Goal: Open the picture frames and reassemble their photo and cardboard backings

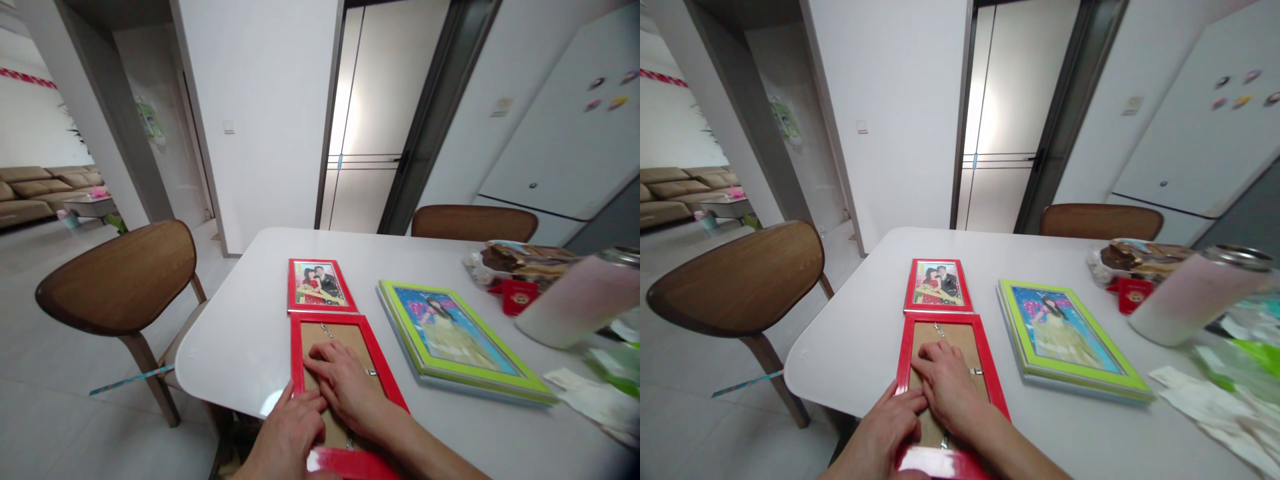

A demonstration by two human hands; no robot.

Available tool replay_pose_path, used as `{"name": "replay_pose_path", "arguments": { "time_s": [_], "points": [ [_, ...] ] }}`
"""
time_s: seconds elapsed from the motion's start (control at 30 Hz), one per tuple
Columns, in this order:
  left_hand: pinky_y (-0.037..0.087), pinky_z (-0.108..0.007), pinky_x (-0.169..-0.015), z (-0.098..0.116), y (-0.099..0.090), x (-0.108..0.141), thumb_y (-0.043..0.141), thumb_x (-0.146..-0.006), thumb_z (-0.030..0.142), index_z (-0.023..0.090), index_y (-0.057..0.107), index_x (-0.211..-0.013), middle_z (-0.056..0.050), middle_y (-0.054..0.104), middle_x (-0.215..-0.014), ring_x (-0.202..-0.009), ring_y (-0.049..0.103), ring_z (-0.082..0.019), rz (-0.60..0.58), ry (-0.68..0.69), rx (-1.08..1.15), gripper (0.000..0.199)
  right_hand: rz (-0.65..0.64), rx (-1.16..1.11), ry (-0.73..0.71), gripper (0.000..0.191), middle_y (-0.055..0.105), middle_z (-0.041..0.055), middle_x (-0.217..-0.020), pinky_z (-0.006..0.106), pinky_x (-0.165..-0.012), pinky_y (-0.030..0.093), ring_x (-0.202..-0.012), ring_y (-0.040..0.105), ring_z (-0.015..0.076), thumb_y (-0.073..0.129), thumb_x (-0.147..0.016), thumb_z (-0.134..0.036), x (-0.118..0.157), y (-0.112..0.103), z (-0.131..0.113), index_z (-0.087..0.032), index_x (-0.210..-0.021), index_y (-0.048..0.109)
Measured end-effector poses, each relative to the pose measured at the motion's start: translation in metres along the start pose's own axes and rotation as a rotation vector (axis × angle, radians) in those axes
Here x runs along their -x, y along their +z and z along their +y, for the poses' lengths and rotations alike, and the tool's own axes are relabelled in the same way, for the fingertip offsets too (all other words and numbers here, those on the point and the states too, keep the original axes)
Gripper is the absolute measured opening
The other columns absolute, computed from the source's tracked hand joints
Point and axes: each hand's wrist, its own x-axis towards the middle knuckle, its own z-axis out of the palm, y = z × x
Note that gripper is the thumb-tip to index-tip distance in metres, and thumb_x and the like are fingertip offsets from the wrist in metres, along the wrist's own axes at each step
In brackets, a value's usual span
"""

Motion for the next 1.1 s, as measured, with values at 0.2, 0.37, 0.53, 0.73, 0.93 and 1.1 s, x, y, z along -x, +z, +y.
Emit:
{"name": "replay_pose_path", "arguments": {
  "time_s": [0.2, 0.37, 0.53, 0.73, 0.93, 1.1],
  "points": [
    [0.028, -0.048, -0.095, 0.002, 0.000, 0.001, 0.075, -0.050, 0.039, 0.018, 0.056, -0.073, -0.009, 0.057, -0.111, -0.105, 0.049, -0.027, -0.003, -0.018, -0.028, 0.037, 0.098, 0.036, 0.158, 0.025, 0.058, 0.0064, -0.093, 0.027, -0.076, 0.036, -0.087, 0.049, 0.0161, 0.042, -0.078, -0.019, -0.012, -0.002, 0.021, -0.017, -0.096, 0.058],
    [0.028, -0.050, -0.095, 0.002, -0.002, 0.001, 0.073, -0.052, 0.042, 0.018, 0.056, -0.072, -0.010, 0.056, -0.113, -0.106, 0.049, -0.026, -0.030, -0.016, -0.060, 0.036, 0.187, 0.100, 0.377, 0.019, 0.061, 0.0053, -0.075, 0.025, -0.062, 0.036, -0.070, 0.053, 0.0151, 0.044, -0.077, -0.026, -0.038, -0.001, 0.050, -0.016, -0.072, 0.059],
    [0.032, -0.051, -0.092, 0.004, -0.007, -0.001, 0.065, -0.056, 0.054, 0.017, 0.056, -0.076, -0.012, 0.058, -0.110, -0.103, 0.051, -0.028, -0.032, 0.025, -0.119, 0.043, 0.237, 0.097, 0.463, 0.018, 0.061, 0.0062, -0.073, 0.025, -0.054, 0.031, -0.065, 0.053, 0.0157, 0.045, -0.075, -0.027, -0.046, 0.003, 0.056, -0.016, -0.068, 0.057],
    [0.042, -0.040, -0.087, 0.010, 0.027, -0.013, 0.046, -0.081, 0.025, 0.018, 0.055, -0.082, -0.008, 0.058, -0.111, -0.103, 0.052, -0.022, 0.123, 0.121, -0.461, 0.012, 0.274, -0.026, 0.407, 0.026, 0.062, 0.0060, -0.069, 0.025, -0.057, 0.036, -0.064, 0.054, 0.0154, 0.041, -0.076, -0.032, -0.039, -0.010, 0.052, -0.016, -0.066, 0.058],
    [0.042, -0.033, -0.089, 0.010, 0.021, -0.010, 0.047, -0.077, 0.022, 0.018, 0.052, -0.087, -0.009, 0.058, -0.110, -0.103, 0.053, -0.020, 0.201, 0.265, -0.430, 0.012, 0.531, -0.487, 0.535, 0.031, 0.060, 0.0076, -0.095, 0.027, -0.070, 0.042, -0.080, 0.056, 0.0170, 0.043, -0.074, -0.038, 0.024, -0.036, 0.069, -0.016, -0.093, 0.055],
    [0.044, -0.035, -0.085, 0.044, -0.016, -0.014, 0.051, -0.070, 0.024, 0.020, 0.049, -0.078, -0.011, 0.049, -0.121, -0.110, 0.045, -0.026, 0.473, 0.038, 0.190, 0.010, 0.660, -1.393, 0.722, 0.040, 0.062, 0.0063, -0.095, 0.031, -0.071, 0.045, -0.079, 0.059, 0.0170, 0.052, -0.069, -0.042, 0.060, -0.015, 0.040, -0.019, -0.101, 0.050]
  ]
}}
